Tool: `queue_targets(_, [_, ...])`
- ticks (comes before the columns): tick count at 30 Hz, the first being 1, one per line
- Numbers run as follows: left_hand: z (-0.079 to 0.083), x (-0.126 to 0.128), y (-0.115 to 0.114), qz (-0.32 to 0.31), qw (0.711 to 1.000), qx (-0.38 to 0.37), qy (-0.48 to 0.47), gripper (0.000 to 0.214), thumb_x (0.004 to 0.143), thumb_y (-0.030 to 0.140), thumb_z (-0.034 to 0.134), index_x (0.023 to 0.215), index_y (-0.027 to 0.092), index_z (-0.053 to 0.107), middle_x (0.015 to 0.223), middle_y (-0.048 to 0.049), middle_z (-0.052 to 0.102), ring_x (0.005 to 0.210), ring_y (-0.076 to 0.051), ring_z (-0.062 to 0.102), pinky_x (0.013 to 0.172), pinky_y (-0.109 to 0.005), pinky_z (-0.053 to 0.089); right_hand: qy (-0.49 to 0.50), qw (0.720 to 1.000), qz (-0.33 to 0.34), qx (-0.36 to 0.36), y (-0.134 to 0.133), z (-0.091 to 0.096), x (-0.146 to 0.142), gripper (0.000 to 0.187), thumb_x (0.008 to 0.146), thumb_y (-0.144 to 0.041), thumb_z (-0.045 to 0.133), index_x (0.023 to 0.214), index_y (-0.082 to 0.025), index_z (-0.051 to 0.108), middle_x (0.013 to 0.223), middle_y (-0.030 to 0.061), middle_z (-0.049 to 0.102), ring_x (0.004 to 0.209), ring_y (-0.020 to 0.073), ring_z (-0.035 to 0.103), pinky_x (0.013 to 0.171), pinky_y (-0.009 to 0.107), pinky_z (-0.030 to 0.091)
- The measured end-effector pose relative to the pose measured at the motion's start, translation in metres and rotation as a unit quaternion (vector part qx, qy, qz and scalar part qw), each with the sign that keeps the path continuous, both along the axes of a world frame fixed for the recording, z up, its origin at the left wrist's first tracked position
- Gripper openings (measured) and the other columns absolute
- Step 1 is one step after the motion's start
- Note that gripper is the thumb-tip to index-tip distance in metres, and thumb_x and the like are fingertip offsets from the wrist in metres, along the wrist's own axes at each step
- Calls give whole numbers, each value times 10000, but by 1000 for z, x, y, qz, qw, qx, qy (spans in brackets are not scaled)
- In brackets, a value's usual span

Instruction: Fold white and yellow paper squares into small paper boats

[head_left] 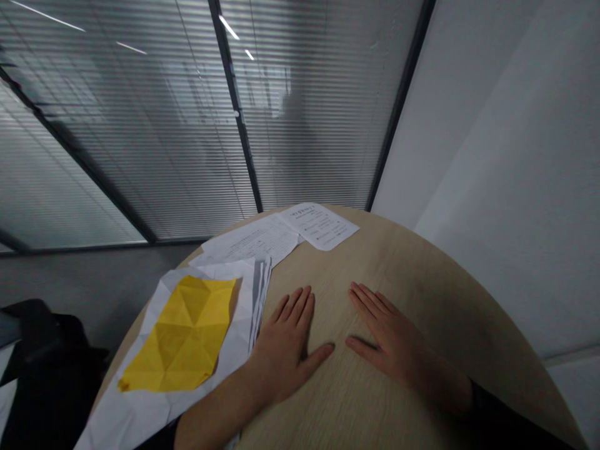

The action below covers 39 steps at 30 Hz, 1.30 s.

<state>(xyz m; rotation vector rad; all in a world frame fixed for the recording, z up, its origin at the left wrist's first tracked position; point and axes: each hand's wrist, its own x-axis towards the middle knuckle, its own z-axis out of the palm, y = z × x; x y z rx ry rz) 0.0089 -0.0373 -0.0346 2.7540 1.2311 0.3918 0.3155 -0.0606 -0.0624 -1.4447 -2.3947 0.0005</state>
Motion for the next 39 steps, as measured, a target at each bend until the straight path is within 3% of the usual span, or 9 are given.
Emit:
queue_targets(8, [-3, 0, 0, -5, 1000, 7, -13, 1042, 1144, 771, 490, 1889, 197, 42, 1922, -198, 241, 1789, -397, 273, 1445, -628, 295, 7, 1000, 2, 2, 0, 0, 0, 1014, 1109, -509, 670, 1894, -255, 80, 1900, 158, 352, 1743, 373, 395, 1395, 634, 419])
queue_targets(30, [-2, 0, 1, 0, 1000, 5, -8, 1012, 1143, 781, 465, 1881, 178, 126, 1917, -199, 262, 1784, -402, 291, 1436, -632, 311, 23, 1000, 1, 3, -2, 4, -2, 964, 1100, -525, 670, 1886, -258, 181, 1893, 150, 380, 1738, 373, 407, 1406, 621, 400])
queue_targets(34, [18, 2, 2, -2, 1000, -13, -9, 961, 1122, 808, 486, 1834, 184, 322, 1878, -195, 373, 1747, -406, 383, 1421, -650, 343, 45, 999, 8, 2, 6, 15, 0, 854, 1061, -518, 719, 1803, -227, 414, 1811, 162, 518, 1664, 378, 510, 1366, 590, 460])
queue_targets(39, [71, -10, 2, 32, 998, -32, -46, 768, 1124, 738, 552, 1700, 230, 547, 1709, -139, 642, 1558, -372, 642, 1309, -578, 524, 86, 996, 17, 12, 42, 32, 3, 374, 1089, -429, 679, 1412, -252, 744, 1425, 134, 785, 1335, 341, 727, 1181, 560, 584])
